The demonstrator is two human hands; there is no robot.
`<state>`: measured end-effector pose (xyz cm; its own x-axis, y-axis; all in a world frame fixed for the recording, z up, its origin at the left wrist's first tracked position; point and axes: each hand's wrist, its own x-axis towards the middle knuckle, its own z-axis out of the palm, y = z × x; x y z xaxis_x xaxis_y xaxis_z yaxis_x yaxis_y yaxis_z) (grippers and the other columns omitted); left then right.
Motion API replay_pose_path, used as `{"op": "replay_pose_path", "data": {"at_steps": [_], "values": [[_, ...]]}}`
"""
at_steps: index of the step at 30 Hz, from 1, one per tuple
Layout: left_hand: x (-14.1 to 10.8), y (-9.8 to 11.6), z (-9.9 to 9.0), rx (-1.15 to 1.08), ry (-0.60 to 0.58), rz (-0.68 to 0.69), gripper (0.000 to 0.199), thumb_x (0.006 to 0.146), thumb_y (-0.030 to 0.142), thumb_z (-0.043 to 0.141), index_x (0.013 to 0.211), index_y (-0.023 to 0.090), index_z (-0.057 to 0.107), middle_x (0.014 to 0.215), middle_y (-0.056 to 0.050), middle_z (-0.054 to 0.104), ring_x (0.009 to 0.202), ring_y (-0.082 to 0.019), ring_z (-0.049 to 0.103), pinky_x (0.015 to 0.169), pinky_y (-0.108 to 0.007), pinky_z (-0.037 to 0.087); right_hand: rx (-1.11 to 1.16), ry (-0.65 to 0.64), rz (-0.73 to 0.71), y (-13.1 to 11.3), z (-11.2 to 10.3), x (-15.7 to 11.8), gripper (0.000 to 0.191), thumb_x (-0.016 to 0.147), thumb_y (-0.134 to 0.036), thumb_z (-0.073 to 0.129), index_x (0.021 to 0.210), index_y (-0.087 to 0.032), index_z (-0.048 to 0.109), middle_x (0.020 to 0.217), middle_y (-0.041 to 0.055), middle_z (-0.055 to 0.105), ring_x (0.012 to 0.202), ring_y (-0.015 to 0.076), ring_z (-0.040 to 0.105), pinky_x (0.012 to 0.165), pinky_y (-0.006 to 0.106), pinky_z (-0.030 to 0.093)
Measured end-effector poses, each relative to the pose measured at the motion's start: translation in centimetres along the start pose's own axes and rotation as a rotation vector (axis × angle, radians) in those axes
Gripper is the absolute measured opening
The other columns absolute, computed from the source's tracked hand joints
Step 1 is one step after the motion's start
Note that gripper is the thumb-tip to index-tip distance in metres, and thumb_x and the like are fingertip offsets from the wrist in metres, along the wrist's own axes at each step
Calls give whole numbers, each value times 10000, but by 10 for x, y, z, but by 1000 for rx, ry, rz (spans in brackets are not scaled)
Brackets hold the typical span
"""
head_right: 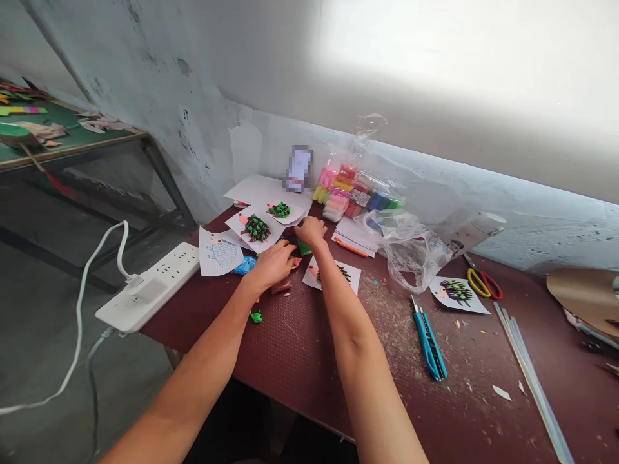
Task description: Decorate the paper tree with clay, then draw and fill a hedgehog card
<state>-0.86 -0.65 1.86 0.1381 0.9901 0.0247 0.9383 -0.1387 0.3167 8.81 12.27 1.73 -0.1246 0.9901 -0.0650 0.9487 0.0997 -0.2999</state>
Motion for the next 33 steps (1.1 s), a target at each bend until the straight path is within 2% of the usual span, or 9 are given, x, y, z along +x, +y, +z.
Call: {"op": "replay_pose_path", "data": {"at_steps": [8, 12, 15, 17, 19, 22, 25, 29, 33], "values": [[0, 0, 0, -16, -2, 3, 299, 1005, 214, 480, 1228, 155, 670, 1284, -147, 635, 1158, -276, 649, 929, -361, 531, 129, 175, 49, 32, -12, 0, 301, 869, -341, 545, 992, -173, 762, 1047, 113, 763, 1009, 261, 652, 883, 341, 466], [-1, 0, 0, -53, 35, 9, 265, 987, 199, 513, 1175, 148, 693, 1254, -146, 659, 1123, -279, 664, 913, -371, 539, 379, 332, 29, 54, -18, -6, 209, 813, -312, 567, 848, -163, 709, 876, 83, 741, 811, 214, 633, 763, 315, 460], [1, 2, -3, -157, 170, -1, 243, 958, 142, 526, 1093, 161, 727, 1224, -136, 694, 1100, -274, 674, 910, -367, 536, 641, 423, -51, 62, -19, -18, 171, 785, -345, 598, 794, -184, 656, 781, 48, 707, 736, 191, 602, 698, 298, 451], [3, 3, -6, -310, 317, -7, 249, 958, 132, 519, 1063, 168, 742, 1193, -129, 722, 1067, -258, 682, 923, -362, 527, 793, 403, -133, 61, -20, -33, 188, 778, -381, 623, 784, -193, 633, 734, 23, 678, 683, 168, 575, 655, 283, 442], [6, 4, -7, -582, 413, 6, 231, 932, 193, 608, 1121, 159, 735, 1149, -116, 747, 897, -215, 702, 861, -338, 541, 886, 345, -229, 57, -21, -55, 221, 776, -417, 657, 781, -199, 618, 714, 2, 652, 643, 148, 548, 626, 274, 434], [8, 5, -6, -1077, 267, 56, 347, 879, 355, 709, 1144, 133, 723, 965, -81, 770, 644, -157, 660, 625, -278, 526, 932, 315, -328, 47, -20, -92, 243, 802, -446, 662, 795, -209, 607, 711, -9, 628, 638, 139, 529, 608, 267, 424], [7, 5, -5, -1388, 113, 62, 398, 800, 467, 776, 988, 119, 730, 818, -61, 752, 607, -149, 659, 540, -241, 489, 979, 359, -314, 41, -16, -126, 258, 814, -459, 678, 811, -218, 590, 730, -12, 625, 648, 136, 532, 625, 270, 438], [3, 6, -8, -1505, -6, 67, 453, 649, 510, 880, 824, 138, 689, 823, -54, 758, 672, -155, 687, 612, -251, 535, 987, 392, -236, 46, -6, -152, 291, 800, -480, 701, 785, -224, 564, 692, -24, 581, 607, 127, 487, 587, 267, 417], [3, 6, -10, -1443, -62, 94, 391, 698, 473, 841, 815, 150, 654, 830, -45, 744, 691, -148, 678, 614, -242, 525, 981, 352, -213, 55, -2, -161, 237, 793, -435, 688, 804, -221, 586, 720, -12, 599, 640, 137, 512, 609, 276, 436]]}}
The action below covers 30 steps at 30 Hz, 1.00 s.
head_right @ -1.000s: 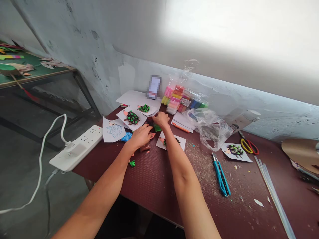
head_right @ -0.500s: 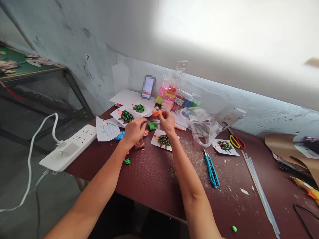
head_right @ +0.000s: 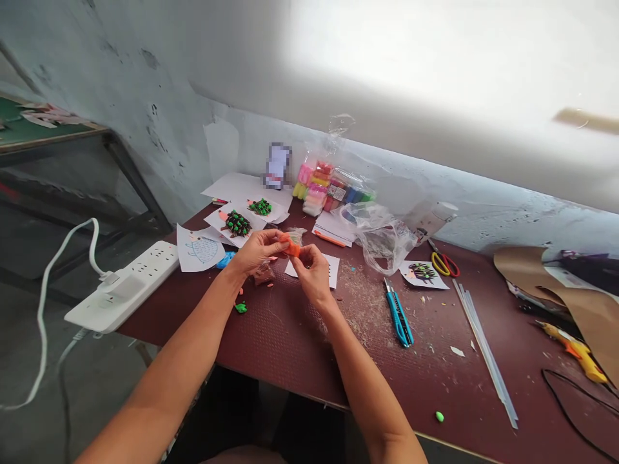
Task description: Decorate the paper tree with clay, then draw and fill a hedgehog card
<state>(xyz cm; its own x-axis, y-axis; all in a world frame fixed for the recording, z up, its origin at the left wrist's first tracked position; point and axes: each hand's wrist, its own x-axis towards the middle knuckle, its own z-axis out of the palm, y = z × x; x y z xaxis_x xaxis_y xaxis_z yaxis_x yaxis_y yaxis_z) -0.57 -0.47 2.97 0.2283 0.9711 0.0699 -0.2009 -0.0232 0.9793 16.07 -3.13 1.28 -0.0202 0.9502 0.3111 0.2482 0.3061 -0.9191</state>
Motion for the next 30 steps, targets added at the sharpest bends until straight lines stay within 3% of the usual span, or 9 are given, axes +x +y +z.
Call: {"op": "replay_pose_path", "data": {"at_steps": [5, 11, 17, 22, 30], "values": [[2, -4, 1, 119, -16, -9, 222, 766, 338, 747, 788, 141, 646, 698, 16, 643, 608, -99, 604, 593, -215, 491, 8, 103, -63, -4, -12, 0, 247, 831, -373, 633, 1024, -223, 665, 1016, 57, 688, 854, 178, 617, 725, 307, 525], [-4, -2, 7, 110, -138, -43, 188, 769, 254, 737, 896, 120, 699, 736, 4, 668, 651, -104, 635, 642, -232, 527, 3, 0, 21, -2, -16, -2, 283, 856, -502, 684, 891, -222, 687, 803, 24, 667, 650, 155, 590, 579, 290, 511], [-1, -8, 4, 38, -124, -117, 232, 749, 220, 808, 882, 121, 646, 814, -38, 718, 644, -112, 668, 601, -235, 552, -128, 152, -132, 2, -19, -1, 225, 855, -402, 666, 724, -224, 626, 914, 51, 663, 863, 187, 615, 725, 310, 518], [2, -14, 3, 57, -95, -140, 213, 747, 187, 815, 866, 109, 657, 788, -34, 711, 630, -115, 673, 580, -225, 541, -150, 140, -79, 12, -19, 0, 215, 848, -374, 639, 713, -222, 569, 789, 14, 605, 751, 166, 562, 706, 310, 486], [1, -13, 0, 171, -92, -48, 269, 780, 348, 798, 813, 123, 655, 719, -18, 686, 639, -122, 656, 619, -237, 526, -41, 47, -37, 7, -19, -1, 243, 828, -460, 699, 804, -222, 655, 939, 44, 651, 790, 165, 604, 720, 318, 513]]}}
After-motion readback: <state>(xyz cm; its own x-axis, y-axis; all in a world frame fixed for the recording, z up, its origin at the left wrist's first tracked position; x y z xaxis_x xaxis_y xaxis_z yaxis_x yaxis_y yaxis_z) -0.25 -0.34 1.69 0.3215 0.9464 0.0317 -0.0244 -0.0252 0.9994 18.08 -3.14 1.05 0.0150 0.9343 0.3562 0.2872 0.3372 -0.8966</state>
